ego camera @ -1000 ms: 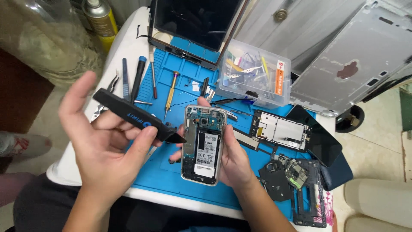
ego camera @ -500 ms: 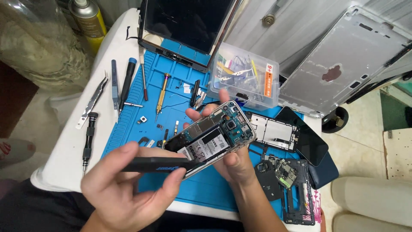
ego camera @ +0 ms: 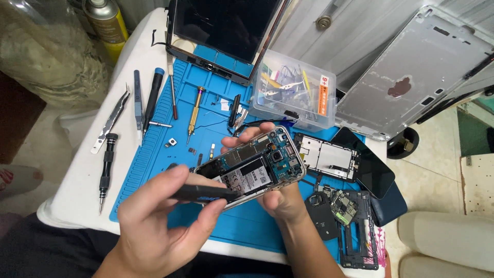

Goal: Assembling internal components of a mobile phone on a repair mat using precision tools

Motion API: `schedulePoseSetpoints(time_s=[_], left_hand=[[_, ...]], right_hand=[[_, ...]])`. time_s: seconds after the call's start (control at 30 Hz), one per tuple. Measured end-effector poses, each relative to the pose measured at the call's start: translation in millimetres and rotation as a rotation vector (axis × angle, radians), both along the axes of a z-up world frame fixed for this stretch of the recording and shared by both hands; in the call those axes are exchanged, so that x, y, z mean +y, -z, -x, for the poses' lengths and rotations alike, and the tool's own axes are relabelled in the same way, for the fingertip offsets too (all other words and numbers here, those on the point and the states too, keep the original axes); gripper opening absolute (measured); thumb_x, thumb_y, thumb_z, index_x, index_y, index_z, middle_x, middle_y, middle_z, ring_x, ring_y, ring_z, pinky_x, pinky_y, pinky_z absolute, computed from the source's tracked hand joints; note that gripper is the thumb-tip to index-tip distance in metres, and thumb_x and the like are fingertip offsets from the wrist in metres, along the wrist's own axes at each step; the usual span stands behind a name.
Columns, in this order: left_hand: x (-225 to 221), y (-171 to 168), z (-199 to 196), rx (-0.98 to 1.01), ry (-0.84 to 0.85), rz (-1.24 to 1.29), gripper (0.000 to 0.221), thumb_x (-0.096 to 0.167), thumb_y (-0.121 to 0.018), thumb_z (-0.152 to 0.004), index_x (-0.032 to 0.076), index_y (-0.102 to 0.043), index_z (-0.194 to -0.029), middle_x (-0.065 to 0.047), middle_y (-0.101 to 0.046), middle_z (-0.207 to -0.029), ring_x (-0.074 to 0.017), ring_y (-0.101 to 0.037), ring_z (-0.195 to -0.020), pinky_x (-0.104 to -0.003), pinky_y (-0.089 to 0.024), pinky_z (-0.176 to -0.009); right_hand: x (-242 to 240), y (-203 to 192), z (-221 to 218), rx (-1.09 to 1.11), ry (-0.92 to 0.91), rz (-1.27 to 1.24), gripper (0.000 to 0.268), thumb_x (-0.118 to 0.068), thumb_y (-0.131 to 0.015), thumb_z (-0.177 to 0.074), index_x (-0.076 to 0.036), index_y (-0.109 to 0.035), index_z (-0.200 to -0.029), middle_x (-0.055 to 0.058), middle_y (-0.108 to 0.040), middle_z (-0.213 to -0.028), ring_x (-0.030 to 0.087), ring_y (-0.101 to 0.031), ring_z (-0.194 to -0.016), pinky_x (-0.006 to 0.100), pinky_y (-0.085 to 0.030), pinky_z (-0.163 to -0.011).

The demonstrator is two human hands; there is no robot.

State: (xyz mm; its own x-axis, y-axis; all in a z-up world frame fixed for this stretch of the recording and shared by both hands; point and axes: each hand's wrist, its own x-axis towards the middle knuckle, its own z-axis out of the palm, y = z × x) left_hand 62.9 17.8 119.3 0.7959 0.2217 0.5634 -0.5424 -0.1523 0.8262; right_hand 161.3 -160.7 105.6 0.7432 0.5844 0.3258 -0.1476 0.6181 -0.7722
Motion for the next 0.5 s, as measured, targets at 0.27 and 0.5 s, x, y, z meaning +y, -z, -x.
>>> schedulePoseSetpoints(time_s=[0.27, 0.5], left_hand=[[6, -6, -3, -0.003, 0.161, -0.082, 0.054, -0.003, -0.074, -0.091, 0.002, -0.042, -0.134, -0.022, -0.075, -0.115, -0.0296, -0.081, -0.105, -0.037, -0.067, -0.095], [-3, 4, -5, -0.287, 0.017, -0.197, 0.075, -0.004, -0.076, -0.097, 0.011, -0.028, -0.153, -0.032, -0.072, -0.119, -0.0331, -0.084, -0.097, -0.036, -0.071, -0.081]], right_hand=[[3, 4, -3, -0.085, 0.022, 0.0, 0.084, -0.04, -0.091, -0.09, -0.023, -0.037, -0.152, 0.003, -0.052, -0.142, 0.025, -0.052, -0.142, 0.054, -0.038, -0.128], [7, -3, -4, -0.08, 0.134, 0.005, 0.079, -0.043, -0.092, -0.09, -0.023, -0.039, -0.146, 0.003, -0.053, -0.137, 0.025, -0.054, -0.138, 0.051, -0.032, -0.129]])
